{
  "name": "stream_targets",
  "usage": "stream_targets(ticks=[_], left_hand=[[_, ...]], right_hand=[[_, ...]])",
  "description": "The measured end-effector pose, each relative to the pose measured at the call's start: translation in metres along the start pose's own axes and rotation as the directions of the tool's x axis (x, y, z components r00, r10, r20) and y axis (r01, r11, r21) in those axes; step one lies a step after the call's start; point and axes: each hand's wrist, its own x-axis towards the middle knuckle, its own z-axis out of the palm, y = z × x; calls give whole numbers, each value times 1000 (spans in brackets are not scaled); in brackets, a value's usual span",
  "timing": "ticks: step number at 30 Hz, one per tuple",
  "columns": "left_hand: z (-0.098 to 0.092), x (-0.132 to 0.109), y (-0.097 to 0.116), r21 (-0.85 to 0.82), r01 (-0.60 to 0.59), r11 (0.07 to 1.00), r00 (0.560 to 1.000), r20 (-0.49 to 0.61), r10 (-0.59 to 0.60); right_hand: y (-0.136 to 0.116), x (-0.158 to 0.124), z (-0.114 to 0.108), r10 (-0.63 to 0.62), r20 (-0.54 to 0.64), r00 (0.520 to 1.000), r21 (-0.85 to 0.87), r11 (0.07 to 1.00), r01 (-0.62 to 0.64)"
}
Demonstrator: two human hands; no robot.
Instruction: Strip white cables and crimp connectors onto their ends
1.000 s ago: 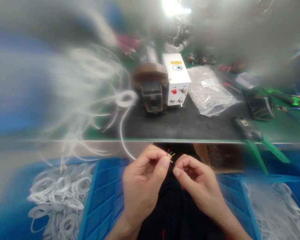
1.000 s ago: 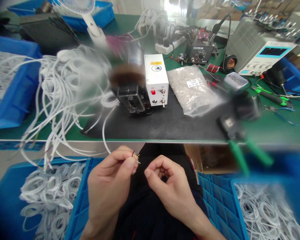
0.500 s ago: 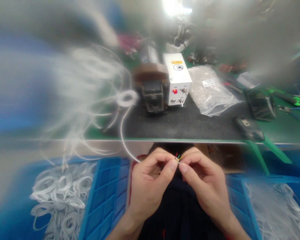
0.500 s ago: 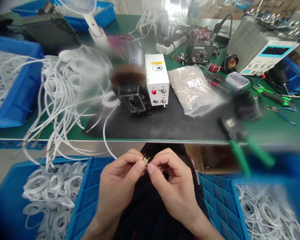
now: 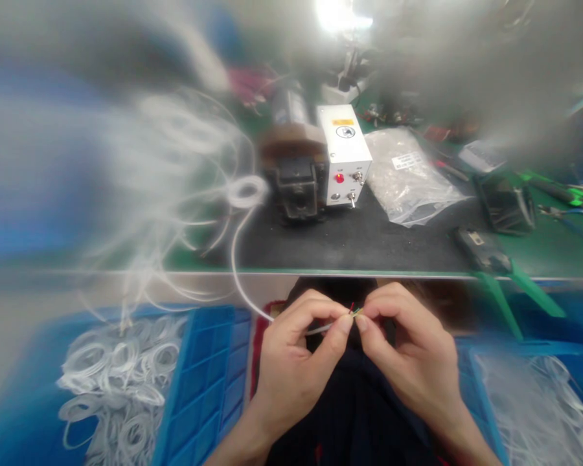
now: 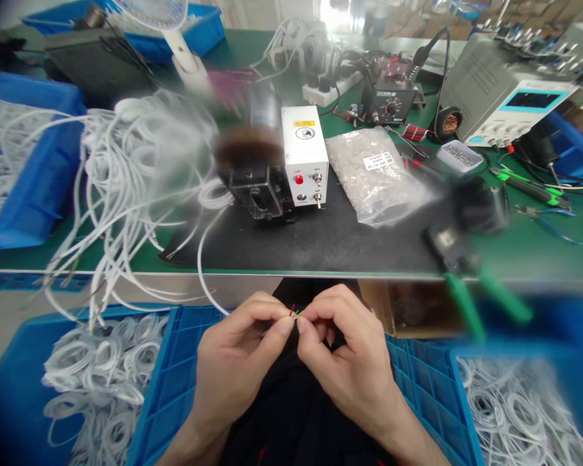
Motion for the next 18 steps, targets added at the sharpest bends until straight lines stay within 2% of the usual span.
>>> stream_targets(ticks=[10, 16, 18], left_hand=[[3, 4, 1, 5, 14, 1000, 1000, -16, -14], [4, 2, -1, 17, -7, 1000, 999, -33, 8], [3, 2, -2, 27, -15, 1000, 1000, -22, 16]], right_hand=[[1, 1, -3, 81, 61, 995, 82, 993, -86], [3, 3, -1, 200, 145, 969, 210, 951, -228], [3, 3, -2, 191, 128, 973, 194, 958, -213]])
